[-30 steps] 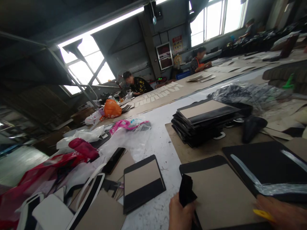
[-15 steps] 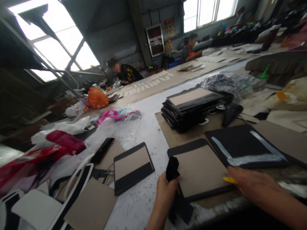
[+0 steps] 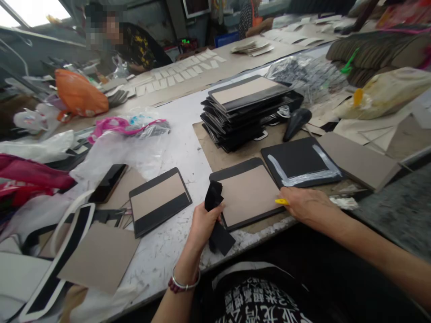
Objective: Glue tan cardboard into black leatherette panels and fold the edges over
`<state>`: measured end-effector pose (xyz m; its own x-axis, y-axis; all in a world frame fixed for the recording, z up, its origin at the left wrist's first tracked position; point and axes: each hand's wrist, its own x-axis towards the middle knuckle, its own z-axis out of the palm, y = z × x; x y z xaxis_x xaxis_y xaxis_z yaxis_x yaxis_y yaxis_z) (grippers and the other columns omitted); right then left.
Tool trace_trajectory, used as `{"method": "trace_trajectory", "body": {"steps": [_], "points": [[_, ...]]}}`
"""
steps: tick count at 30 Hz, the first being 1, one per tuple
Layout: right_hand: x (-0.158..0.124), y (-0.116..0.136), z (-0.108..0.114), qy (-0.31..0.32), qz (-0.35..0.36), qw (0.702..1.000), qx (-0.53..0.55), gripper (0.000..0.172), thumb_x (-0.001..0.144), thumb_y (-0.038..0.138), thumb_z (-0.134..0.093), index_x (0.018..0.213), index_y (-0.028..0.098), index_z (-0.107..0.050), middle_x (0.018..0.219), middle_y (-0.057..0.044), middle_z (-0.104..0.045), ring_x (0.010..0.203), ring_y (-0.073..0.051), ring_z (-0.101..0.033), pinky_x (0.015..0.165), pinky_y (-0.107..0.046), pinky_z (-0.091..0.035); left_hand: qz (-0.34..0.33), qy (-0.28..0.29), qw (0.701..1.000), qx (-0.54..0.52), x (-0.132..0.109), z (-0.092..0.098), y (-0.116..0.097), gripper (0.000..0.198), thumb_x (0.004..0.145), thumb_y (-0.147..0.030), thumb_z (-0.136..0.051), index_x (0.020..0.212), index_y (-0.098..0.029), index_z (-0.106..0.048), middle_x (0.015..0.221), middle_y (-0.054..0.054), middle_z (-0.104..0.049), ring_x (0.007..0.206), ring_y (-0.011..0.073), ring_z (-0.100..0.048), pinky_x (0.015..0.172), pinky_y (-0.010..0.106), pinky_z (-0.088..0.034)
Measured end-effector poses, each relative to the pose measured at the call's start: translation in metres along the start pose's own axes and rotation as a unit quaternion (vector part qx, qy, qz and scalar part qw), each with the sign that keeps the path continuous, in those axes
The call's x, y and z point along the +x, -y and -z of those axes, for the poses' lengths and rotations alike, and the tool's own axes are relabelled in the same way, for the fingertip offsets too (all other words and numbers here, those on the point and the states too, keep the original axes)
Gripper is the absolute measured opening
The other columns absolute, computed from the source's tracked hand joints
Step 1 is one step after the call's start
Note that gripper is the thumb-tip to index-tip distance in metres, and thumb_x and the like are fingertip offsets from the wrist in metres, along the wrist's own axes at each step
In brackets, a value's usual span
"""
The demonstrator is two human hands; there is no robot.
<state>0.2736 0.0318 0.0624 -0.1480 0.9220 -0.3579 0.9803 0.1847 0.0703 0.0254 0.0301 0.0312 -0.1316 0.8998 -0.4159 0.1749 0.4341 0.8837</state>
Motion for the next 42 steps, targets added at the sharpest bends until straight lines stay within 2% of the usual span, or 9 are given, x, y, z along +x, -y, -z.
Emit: {"method": "trace_trajectory", "body": {"steps": [9,17,22,25,30,37,42], "points": [[-0.001,-0.001,-0.001,-0.008,0.001,1.000,0.012,0.013,0.087,0.018,-0.042,0.088,0.017,-0.056,0.083,-0.009,-0.066,0.076,-0.026,-0.065,0.056,-0.030,-0.032,0.001,-0.017,1.000,-0.014,0.001,-0.003,0.004,0.029,0.060,-0.038,-0.066,0.047,-0.018,-0.048,0.034,-0.001,-0.049,0.033,0.0119,-0.044,0.037,0.023,-0.035],[0.000,-0.002,-0.003,-0.015,0.017,0.999,0.023,0.014,0.086,0.013,-0.043,0.088,0.016,-0.056,0.081,-0.010,-0.065,0.073,-0.025,-0.064,0.053,-0.029,-0.027,-0.014,-0.040,0.999,-0.027,0.004,-0.003,0.010,0.021,0.059,-0.031,-0.067,0.061,-0.017,-0.052,0.037,-0.004,-0.050,0.035,0.0126,-0.047,0.039,0.023,-0.038],[-0.002,0.000,0.000,-0.019,0.013,0.999,0.023,0.015,0.086,0.014,-0.042,0.088,0.016,-0.056,0.081,-0.010,-0.065,0.073,-0.024,-0.064,0.054,-0.028,-0.027,-0.009,-0.025,0.999,-0.047,0.001,-0.001,0.010,0.024,0.061,-0.034,-0.065,0.072,-0.017,-0.053,0.041,-0.007,-0.049,0.036,0.0123,-0.047,0.041,0.024,-0.041],[-0.002,0.001,0.001,-0.017,0.004,1.000,0.023,0.016,0.086,0.013,-0.042,0.087,0.016,-0.057,0.081,-0.009,-0.066,0.073,-0.023,-0.064,0.054,-0.028,-0.029,-0.009,-0.006,1.000,-0.024,-0.002,-0.001,0.010,0.024,0.062,-0.035,-0.065,0.069,-0.017,-0.052,0.039,-0.006,-0.050,0.036,0.0130,-0.048,0.040,0.024,-0.040],[-0.003,0.000,-0.001,-0.028,0.009,0.999,0.037,0.017,0.088,0.017,-0.040,0.089,0.016,-0.057,0.085,-0.009,-0.066,0.076,-0.021,-0.063,0.057,-0.028,-0.034,-0.016,-0.008,1.000,0.008,-0.003,-0.001,0.010,0.023,0.062,-0.036,-0.064,0.065,-0.018,-0.050,0.039,-0.006,-0.050,0.035,0.0131,-0.049,0.039,0.023,-0.038],[-0.007,0.000,0.004,-0.045,0.020,0.998,0.041,0.020,0.087,0.016,-0.039,0.087,0.015,-0.059,0.082,-0.011,-0.067,0.074,-0.024,-0.064,0.057,-0.030,-0.038,-0.008,0.000,1.000,-0.001,-0.005,0.001,0.007,0.026,0.059,-0.038,-0.068,0.065,-0.017,-0.052,0.040,-0.005,-0.051,0.037,0.0126,-0.050,0.041,0.023,-0.039],[-0.006,-0.002,0.005,-0.024,0.008,0.999,0.030,0.017,0.086,0.020,-0.041,0.090,0.017,-0.058,0.083,-0.009,-0.067,0.075,-0.025,-0.065,0.059,-0.029,-0.038,0.011,0.005,1.000,-0.022,-0.008,0.000,0.000,0.029,0.055,-0.036,-0.070,0.065,-0.017,-0.052,0.041,-0.005,-0.051,0.036,0.0115,-0.049,0.040,0.022,-0.039]]}}
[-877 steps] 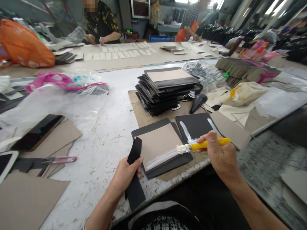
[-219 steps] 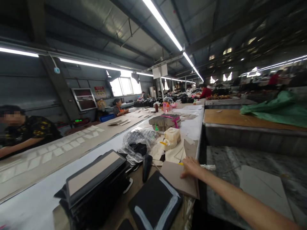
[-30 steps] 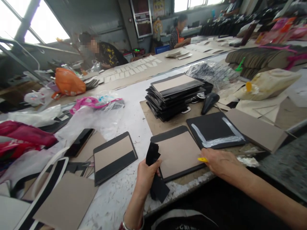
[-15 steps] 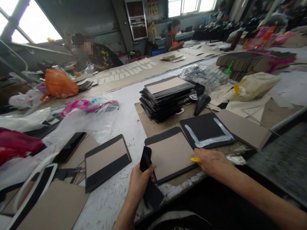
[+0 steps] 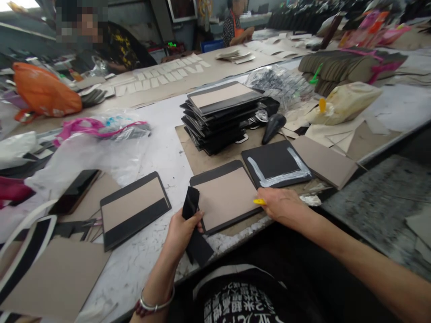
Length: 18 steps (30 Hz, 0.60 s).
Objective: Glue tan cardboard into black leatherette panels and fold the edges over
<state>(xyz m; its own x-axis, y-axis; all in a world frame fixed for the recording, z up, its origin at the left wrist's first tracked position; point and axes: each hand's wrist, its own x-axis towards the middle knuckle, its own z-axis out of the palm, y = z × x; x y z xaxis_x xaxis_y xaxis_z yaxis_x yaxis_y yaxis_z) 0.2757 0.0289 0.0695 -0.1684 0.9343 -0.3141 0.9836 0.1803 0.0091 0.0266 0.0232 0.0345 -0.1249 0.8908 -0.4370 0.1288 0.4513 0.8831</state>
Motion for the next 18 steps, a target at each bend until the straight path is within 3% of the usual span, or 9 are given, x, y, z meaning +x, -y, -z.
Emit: {"method": "trace_trajectory", "body": {"steps": [18], "points": [[-0.0006,-0.0010,0.0036,0.009,0.017,1.000,-0.001,0.019,0.084,0.016,-0.038,0.089,0.017,-0.057,0.082,-0.008,-0.066,0.076,-0.023,-0.064,0.056,-0.027,-0.031,0.001,0.016,1.000,-0.017,-0.0031,0.0007,-0.0023,0.029,0.055,-0.033,-0.072,0.063,-0.017,-0.049,0.041,-0.005,-0.051,0.037,0.0101,-0.049,0.039,0.020,-0.040]]}}
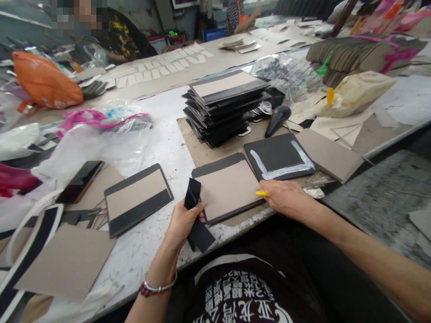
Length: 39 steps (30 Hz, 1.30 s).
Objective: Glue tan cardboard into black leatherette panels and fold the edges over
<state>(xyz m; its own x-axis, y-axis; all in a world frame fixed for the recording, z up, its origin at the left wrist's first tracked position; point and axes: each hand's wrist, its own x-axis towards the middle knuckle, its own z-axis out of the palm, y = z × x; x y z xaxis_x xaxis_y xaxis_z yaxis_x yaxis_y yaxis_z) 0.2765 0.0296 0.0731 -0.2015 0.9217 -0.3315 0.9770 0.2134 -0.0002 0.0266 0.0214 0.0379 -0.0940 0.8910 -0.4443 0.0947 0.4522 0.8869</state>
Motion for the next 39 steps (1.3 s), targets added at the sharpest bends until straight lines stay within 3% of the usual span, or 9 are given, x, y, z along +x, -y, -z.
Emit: {"method": "trace_trajectory", "body": {"steps": [7,15,23,39], "points": [[-0.001,0.002,-0.001,-0.005,0.001,1.000,-0.007,0.019,0.084,0.013,-0.039,0.090,0.016,-0.057,0.083,-0.009,-0.066,0.077,-0.023,-0.064,0.056,-0.027,-0.032,0.000,0.010,1.000,-0.013,0.000,0.001,0.004,0.028,0.058,-0.033,-0.071,0.068,-0.017,-0.050,0.043,-0.006,-0.051,0.036,0.0105,-0.049,0.040,0.022,-0.042],[0.002,0.000,-0.007,-0.010,0.010,1.000,-0.001,0.017,0.084,0.013,-0.040,0.089,0.017,-0.056,0.086,-0.009,-0.065,0.076,-0.020,-0.063,0.056,-0.026,-0.032,-0.061,-0.007,0.998,0.022,-0.005,0.000,0.009,0.022,0.065,-0.029,-0.067,0.072,-0.018,-0.049,0.043,-0.006,-0.051,0.039,0.0115,-0.050,0.043,0.023,-0.042],[0.002,-0.003,-0.009,-0.014,-0.001,1.000,0.006,0.018,0.088,0.019,-0.038,0.089,0.017,-0.056,0.080,-0.008,-0.065,0.070,-0.018,-0.062,0.054,-0.026,-0.028,-0.016,-0.005,1.000,0.025,-0.018,0.001,0.010,0.022,0.066,-0.034,-0.065,0.070,-0.017,-0.051,0.046,-0.003,-0.055,0.041,0.0125,-0.052,0.042,0.023,-0.044],[0.007,-0.013,-0.013,0.003,-0.003,1.000,0.009,0.016,0.088,0.024,-0.041,0.087,0.017,-0.056,0.077,-0.007,-0.064,0.068,-0.018,-0.060,0.056,-0.028,-0.026,0.050,0.013,0.998,-0.026,-0.018,0.003,0.010,0.029,0.061,-0.038,-0.070,0.065,-0.016,-0.050,0.045,-0.002,-0.054,0.039,0.0112,-0.051,0.040,0.022,-0.045]]}}
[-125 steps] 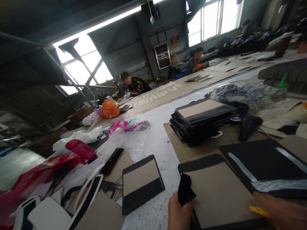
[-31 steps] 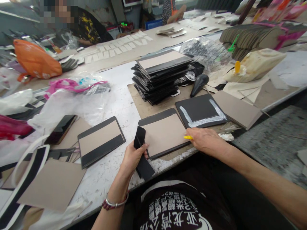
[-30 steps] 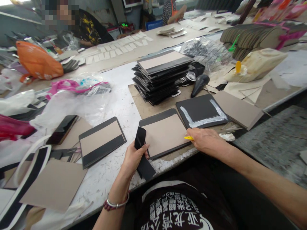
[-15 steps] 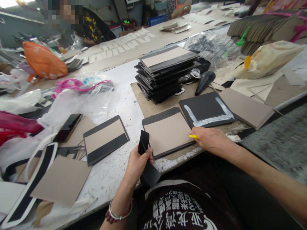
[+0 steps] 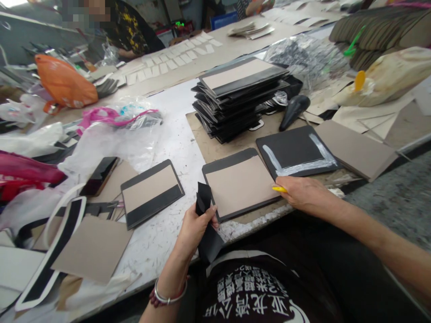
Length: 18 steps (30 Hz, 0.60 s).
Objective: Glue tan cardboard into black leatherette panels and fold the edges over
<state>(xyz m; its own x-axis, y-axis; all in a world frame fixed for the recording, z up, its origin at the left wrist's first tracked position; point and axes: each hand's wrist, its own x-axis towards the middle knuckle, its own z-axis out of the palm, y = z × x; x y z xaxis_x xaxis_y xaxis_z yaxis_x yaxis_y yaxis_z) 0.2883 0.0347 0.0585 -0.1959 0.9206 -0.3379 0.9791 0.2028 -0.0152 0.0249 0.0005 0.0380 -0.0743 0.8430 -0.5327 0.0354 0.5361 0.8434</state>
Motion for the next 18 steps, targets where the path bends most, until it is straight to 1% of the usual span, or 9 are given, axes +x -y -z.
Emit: {"method": "trace_trajectory", "body": {"steps": [2,8,13,18], "points": [[0.0000,-0.0013,0.0007,0.009,0.006,1.000,0.004,0.017,0.089,0.025,-0.040,0.086,0.017,-0.056,0.078,-0.008,-0.064,0.070,-0.019,-0.060,0.056,-0.028,-0.027,0.002,0.004,1.000,-0.002,0.0010,0.0007,0.0005,0.029,0.061,-0.038,-0.069,0.063,-0.017,-0.050,0.045,-0.002,-0.054,0.039,0.0114,-0.051,0.040,0.023,-0.045],[0.0012,-0.0040,0.0010,0.017,0.018,1.000,0.008,0.020,0.091,0.028,-0.038,0.084,0.018,-0.055,0.078,-0.007,-0.063,0.069,-0.019,-0.059,0.056,-0.028,-0.028,-0.016,0.017,1.000,-0.006,0.0034,0.0023,0.0017,0.026,0.061,-0.035,-0.069,0.066,-0.017,-0.050,0.045,-0.003,-0.054,0.039,0.0111,-0.051,0.041,0.023,-0.044],[0.0039,-0.0053,-0.0008,0.020,0.028,0.999,0.016,0.019,0.091,0.026,-0.038,0.083,0.018,-0.054,0.077,-0.007,-0.063,0.071,-0.020,-0.059,0.057,-0.027,-0.029,-0.008,0.018,1.000,-0.014,0.0024,0.0022,0.0012,0.028,0.060,-0.036,-0.070,0.065,-0.017,-0.050,0.046,-0.003,-0.054,0.039,0.0113,-0.051,0.041,0.023,-0.045],[0.0055,-0.0071,-0.0031,0.020,0.029,0.999,0.008,0.019,0.090,0.026,-0.038,0.083,0.018,-0.054,0.077,-0.008,-0.063,0.070,-0.021,-0.059,0.055,-0.028,-0.028,-0.004,0.018,1.000,-0.011,0.0011,0.0016,-0.0013,0.029,0.059,-0.036,-0.070,0.062,-0.017,-0.050,0.045,-0.002,-0.054,0.039,0.0122,-0.052,0.041,0.024,-0.045]]}}
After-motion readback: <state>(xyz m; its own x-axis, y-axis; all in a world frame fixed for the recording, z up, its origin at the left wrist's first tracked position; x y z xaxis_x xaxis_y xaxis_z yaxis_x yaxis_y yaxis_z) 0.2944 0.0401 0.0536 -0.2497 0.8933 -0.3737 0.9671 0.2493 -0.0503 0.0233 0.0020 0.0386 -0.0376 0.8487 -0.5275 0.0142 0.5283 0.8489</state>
